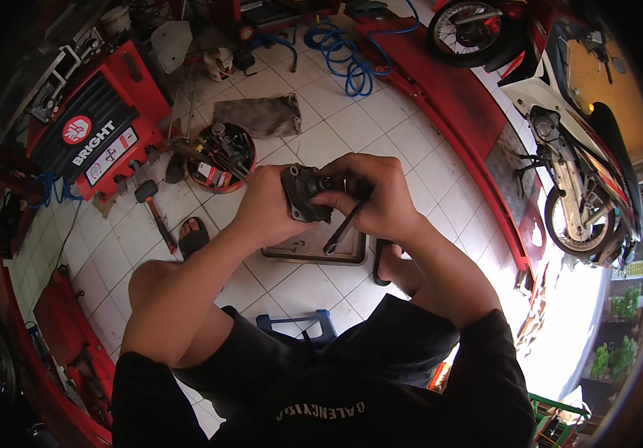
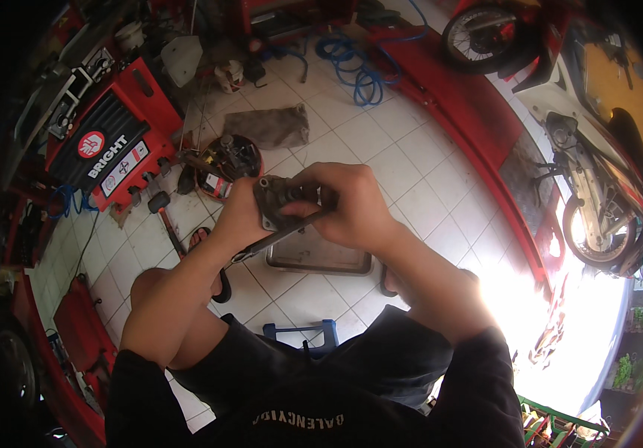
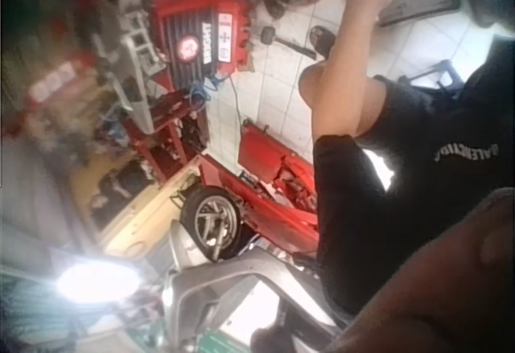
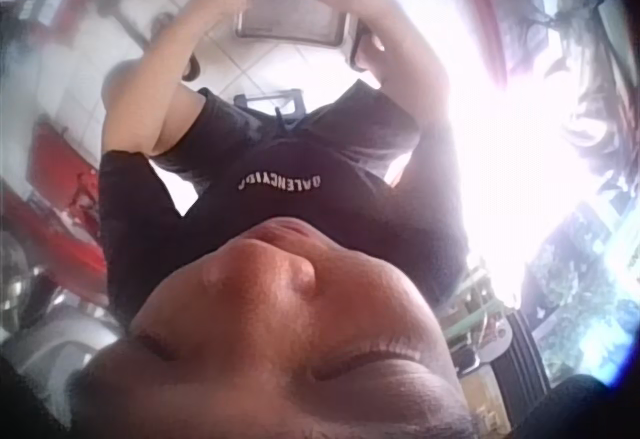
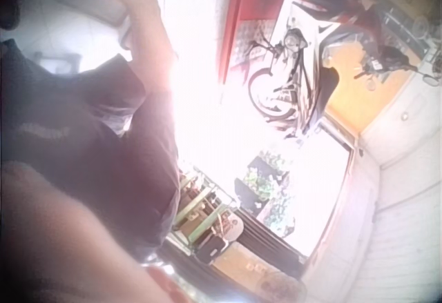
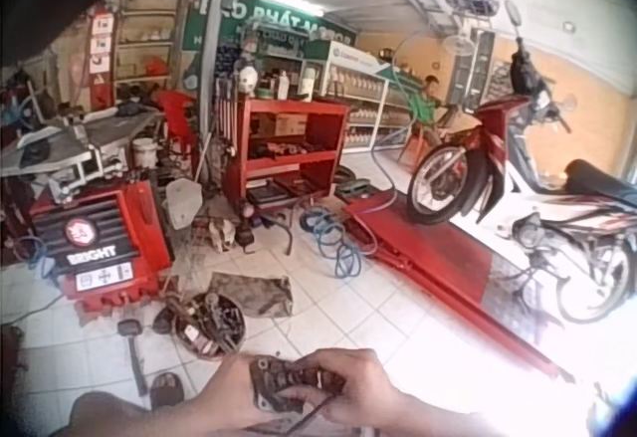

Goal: The person sits in a workshop and uses a screwdriver to disassemble and clean a cylindrical mechanical part, likely a carburetor. They remove small components, place them in a metal tray, and scrape the interior of the part with the screwdriver.

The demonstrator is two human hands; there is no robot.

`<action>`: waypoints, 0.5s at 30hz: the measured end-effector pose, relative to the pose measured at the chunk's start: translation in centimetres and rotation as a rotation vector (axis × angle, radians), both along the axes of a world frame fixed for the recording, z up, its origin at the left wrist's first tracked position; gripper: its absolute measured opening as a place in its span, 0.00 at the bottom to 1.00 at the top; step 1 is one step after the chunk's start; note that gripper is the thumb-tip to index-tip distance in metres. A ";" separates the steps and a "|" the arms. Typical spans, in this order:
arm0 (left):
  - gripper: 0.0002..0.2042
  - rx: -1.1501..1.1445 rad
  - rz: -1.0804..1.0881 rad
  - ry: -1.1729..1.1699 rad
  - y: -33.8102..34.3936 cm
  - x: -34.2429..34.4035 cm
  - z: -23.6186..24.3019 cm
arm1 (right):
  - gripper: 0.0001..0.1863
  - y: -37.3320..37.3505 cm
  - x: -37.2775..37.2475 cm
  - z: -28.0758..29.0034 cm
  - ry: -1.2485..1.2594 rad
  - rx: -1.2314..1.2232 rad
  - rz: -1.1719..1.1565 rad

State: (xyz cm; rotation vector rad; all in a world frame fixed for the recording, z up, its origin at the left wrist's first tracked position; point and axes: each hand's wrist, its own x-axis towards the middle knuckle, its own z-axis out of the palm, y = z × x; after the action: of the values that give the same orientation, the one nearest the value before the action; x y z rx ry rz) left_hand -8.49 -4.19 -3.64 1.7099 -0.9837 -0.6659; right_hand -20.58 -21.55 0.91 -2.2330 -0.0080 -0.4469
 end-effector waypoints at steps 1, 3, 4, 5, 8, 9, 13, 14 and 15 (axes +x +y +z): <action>0.19 0.036 0.015 0.061 0.0 -0.1 0.0 | 0.16 0.1 0.0 -0.2 -0.004 -0.004 -0.006; 0.19 0.039 0.017 0.059 0.0 -0.2 0.0 | 0.17 0.3 0.1 -0.4 -0.009 -0.002 -0.018; 0.18 0.007 0.004 -0.004 0.0 -0.2 -0.1 | 0.16 0.4 0.1 -0.6 -0.009 0.004 -0.023; 0.17 -0.016 -0.010 -0.066 0.0 -0.2 -0.2 | 0.16 0.5 0.1 -0.6 -0.008 0.007 -0.033; 0.16 -0.060 -0.029 -0.015 0.3 -0.2 -0.7 | 0.16 0.5 0.0 -0.7 -0.015 0.048 -0.017; 0.15 -0.042 -0.030 0.028 0.3 -0.1 -0.8 | 0.16 0.5 0.0 -0.7 -0.016 0.029 -0.014; 0.15 0.008 -0.053 0.134 0.3 0.2 -1.3 | 0.17 0.4 0.1 -0.6 -0.051 0.003 0.025; 0.15 0.015 -0.064 0.145 0.4 0.3 -1.4 | 0.17 0.4 0.2 -0.7 -0.065 0.005 0.038; 0.15 0.015 -0.071 0.151 0.4 0.3 -1.4 | 0.17 0.3 0.2 -0.7 -0.060 0.016 0.047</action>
State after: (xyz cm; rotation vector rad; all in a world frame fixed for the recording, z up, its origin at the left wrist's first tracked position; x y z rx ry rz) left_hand -8.18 -3.79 -5.08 1.6179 -0.9382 -0.8381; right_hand -20.35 -21.26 0.25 -2.1989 -0.0881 -0.4860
